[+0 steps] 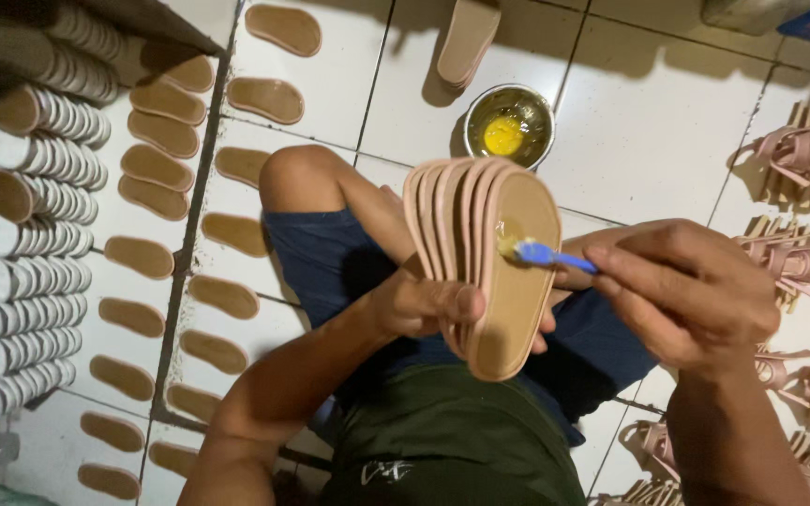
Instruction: The person sits on the floor and uses a blue toothbrush to apply a yellow liquid from a metal bowl onto the surface of beige shoe soles. They hold stacks of soles in their left hand, brush the liquid onto them, and place the treated soles on the floor in rows.
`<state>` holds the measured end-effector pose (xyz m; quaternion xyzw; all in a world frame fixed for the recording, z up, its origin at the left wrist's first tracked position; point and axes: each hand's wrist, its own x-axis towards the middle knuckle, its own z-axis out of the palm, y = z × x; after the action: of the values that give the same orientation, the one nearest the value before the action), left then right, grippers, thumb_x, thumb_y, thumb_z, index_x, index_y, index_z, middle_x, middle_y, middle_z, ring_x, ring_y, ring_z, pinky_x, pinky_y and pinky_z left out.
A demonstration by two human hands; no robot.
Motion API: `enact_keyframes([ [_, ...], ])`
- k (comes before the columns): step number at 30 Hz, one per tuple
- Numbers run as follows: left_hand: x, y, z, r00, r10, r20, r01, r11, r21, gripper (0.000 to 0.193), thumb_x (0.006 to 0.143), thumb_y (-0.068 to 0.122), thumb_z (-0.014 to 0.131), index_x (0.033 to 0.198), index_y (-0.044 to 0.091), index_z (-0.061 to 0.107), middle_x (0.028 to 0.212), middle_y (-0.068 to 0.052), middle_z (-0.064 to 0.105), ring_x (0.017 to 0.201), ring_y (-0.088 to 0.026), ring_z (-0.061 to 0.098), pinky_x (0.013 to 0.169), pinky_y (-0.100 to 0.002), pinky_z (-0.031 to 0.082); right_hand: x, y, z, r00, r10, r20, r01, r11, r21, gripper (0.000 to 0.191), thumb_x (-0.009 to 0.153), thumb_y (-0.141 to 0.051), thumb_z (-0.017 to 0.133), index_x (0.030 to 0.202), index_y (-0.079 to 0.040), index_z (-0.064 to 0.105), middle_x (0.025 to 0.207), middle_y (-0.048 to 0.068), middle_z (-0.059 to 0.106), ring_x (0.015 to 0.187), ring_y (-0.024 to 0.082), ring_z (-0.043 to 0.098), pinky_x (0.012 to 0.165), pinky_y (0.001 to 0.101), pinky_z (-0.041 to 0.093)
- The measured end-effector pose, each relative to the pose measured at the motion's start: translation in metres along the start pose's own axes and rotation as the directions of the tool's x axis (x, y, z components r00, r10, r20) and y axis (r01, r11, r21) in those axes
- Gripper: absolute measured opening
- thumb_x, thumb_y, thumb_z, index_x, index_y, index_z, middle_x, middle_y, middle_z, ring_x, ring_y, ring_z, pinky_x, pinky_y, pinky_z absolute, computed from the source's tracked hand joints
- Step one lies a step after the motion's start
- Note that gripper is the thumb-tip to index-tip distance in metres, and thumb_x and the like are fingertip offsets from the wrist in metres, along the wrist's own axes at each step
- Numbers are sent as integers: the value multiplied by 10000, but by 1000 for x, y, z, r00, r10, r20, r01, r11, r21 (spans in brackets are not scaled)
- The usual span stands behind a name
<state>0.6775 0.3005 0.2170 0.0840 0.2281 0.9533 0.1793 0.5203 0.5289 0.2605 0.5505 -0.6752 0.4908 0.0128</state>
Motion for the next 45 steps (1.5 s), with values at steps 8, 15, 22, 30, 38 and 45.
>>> enact_keyframes([
  [8,-50,102,-20,1000,-13,-28,15,997,82,596,1092,272,703,1490,-111,480,1268,-265,683,1142,-297,707,1030,-426,577,40,-24,69,991,-88,96,87,996,20,253,864,-32,688,1115,-17,718,739,110,687,564,128,603,462,283,438],
  [15,-96,175,-39,989,-143,-39,148,959,243,638,956,132,786,1480,-77,489,1286,-215,654,1129,-265,686,979,-401,602,103,4,139,986,62,-157,-43,991,124,205,937,27,709,1136,0,746,813,144,705,605,114,647,524,235,454],
  [22,-67,271,-61,781,603,164,-395,273,877,701,921,100,849,1478,130,424,1457,-195,558,1345,-262,590,1137,-431,561,207,-48,179,881,369,-297,-390,921,-12,233,852,76,752,1082,87,720,831,191,688,617,159,585,513,269,403],
  [30,-35,292,-104,378,890,256,-629,44,776,577,898,54,823,1334,105,450,1446,-268,530,1352,-353,594,1141,-502,545,279,-38,229,976,108,-191,-116,993,-30,315,777,26,704,1089,66,716,832,160,698,692,203,680,588,307,538],
  [38,-48,378,-110,620,717,318,-613,190,767,681,897,238,808,1418,116,387,1458,-247,476,1387,-402,505,1177,-521,495,337,-47,242,874,392,-288,-447,881,-157,305,898,88,743,1198,36,727,936,165,721,679,177,648,510,251,475],
  [45,-27,439,-133,801,559,212,-542,528,654,681,894,215,900,1427,109,491,1453,-164,581,1372,-281,587,1215,-450,515,406,-26,240,978,164,-127,-188,961,-203,323,814,31,732,1135,-8,753,865,129,714,651,160,656,557,291,496],
])
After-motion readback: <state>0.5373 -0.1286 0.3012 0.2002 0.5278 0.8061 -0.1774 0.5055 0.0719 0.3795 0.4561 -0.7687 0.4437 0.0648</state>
